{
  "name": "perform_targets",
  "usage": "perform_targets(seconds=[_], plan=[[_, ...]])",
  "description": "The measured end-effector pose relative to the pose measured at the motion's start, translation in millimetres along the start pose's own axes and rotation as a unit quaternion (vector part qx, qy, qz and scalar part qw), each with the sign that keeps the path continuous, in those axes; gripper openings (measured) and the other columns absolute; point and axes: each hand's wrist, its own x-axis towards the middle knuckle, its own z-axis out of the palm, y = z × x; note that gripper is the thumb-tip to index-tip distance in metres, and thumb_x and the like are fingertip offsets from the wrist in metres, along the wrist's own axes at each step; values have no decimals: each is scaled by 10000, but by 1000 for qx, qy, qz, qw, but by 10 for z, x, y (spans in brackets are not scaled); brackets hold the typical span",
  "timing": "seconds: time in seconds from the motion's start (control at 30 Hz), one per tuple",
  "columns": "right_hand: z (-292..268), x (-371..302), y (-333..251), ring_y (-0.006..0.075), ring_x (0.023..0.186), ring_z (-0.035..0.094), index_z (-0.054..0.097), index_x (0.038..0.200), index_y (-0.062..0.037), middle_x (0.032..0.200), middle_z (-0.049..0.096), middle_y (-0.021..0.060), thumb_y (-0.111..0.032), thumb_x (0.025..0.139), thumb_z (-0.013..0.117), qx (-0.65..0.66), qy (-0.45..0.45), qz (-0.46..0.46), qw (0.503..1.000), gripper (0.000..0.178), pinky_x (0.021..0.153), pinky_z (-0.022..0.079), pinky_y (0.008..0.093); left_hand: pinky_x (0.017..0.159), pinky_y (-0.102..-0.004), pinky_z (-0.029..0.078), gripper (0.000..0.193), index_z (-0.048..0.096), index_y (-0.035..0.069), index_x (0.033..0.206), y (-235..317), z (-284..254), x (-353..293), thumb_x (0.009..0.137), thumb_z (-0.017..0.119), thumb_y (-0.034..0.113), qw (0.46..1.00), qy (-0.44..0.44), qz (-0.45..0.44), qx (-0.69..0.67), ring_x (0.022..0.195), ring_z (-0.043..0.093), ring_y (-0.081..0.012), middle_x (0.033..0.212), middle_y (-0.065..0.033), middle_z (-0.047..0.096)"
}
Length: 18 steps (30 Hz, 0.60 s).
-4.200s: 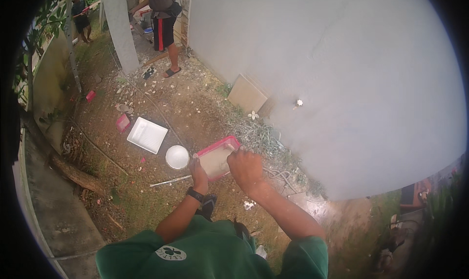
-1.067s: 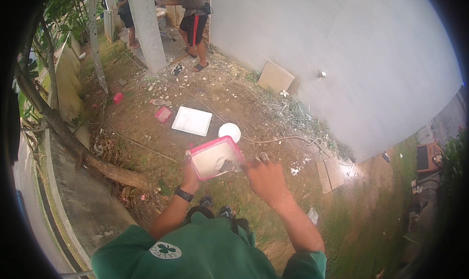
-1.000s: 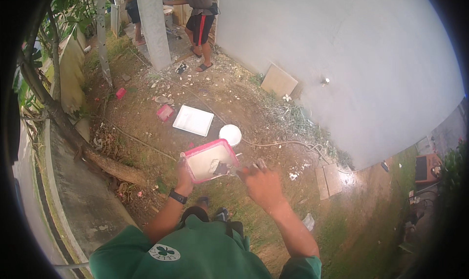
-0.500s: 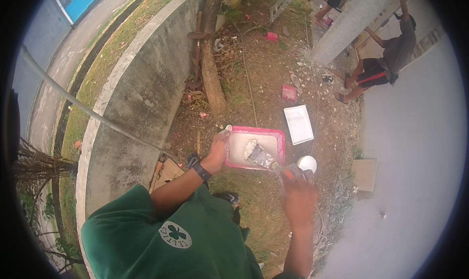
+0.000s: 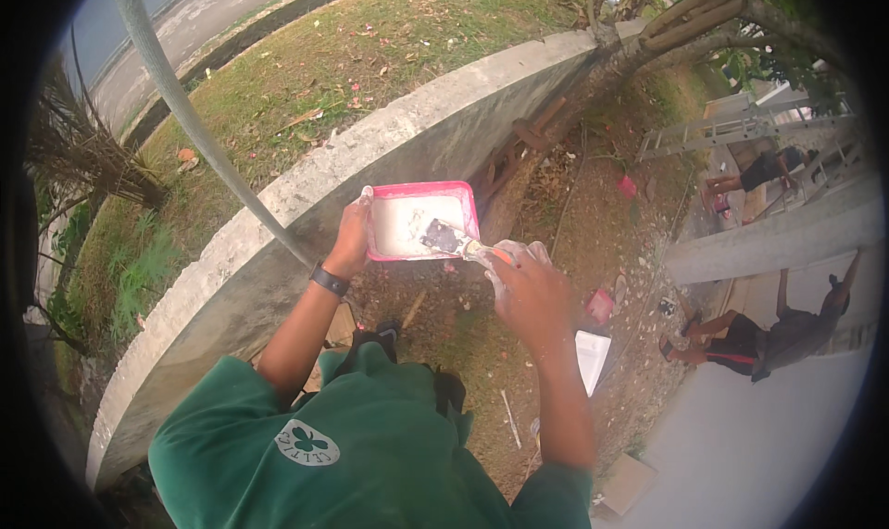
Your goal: The person mixes white paint in a pink tray using a putty knife, repeatedly scraping and folding the paint. They move between a tiled patio and a grassy area, handling the tray and a paint bucket while another person works nearby.
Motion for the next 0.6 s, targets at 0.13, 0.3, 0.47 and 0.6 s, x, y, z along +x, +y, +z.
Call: perform_targets(seconds=[0.13, 0.3, 0.47, 0.6], plan=[[182, 904, 68, 305, 1005, 653, 755, 1154, -160, 1158, 702, 39, -120, 837, 741, -5, 6, -90, 996, 320, 790, 579, 438, 654, -330, 482, 495, 698, -11, 1003, 164, -537, 696, 1125, 458, 405, 995, 48, 43, 73, 732, 570, -106, 847, -11, 655], [452, 1873, 257, 314, 1023, 653, 746, 1169, -160, 1164, 705, 47, -118, 857, 725, 28, -11, -187, 982, 316, 819, 580, 447, 764, -482, 445, 532, 662, -89, 932, 222, -848, 1230, 1105, 450, 368, 946, 160, 87, 267, 889, 573, -370, 947, -243, 625], [861, 2549, 519, 324, 1001, 674, 744, 1184, -179, 1176, 705, 57, -166, 912, 691, 38, -53, -290, 955, 277, 803, 585, 453, 905, -581, 455, 607, 674, -119, 987, 319, -873, 1228, 1055, 479, 451, 902, 273, 6, 334, 1041, 610, -555, 1053, -385, 661], [1208, 3006, 691, 352, 975, 710, 739, 1230, -211, 1251, 707, 102, -134, 897, 666, 85, -86, -367, 923, 350, 799, 588, 459, 832, -579, 460, 516, 690, -77, 926, 458, -777, 1164, 1020, 503, 394, 819, 370, 9, 439, 967, 626, -515, 985, -341, 666]])
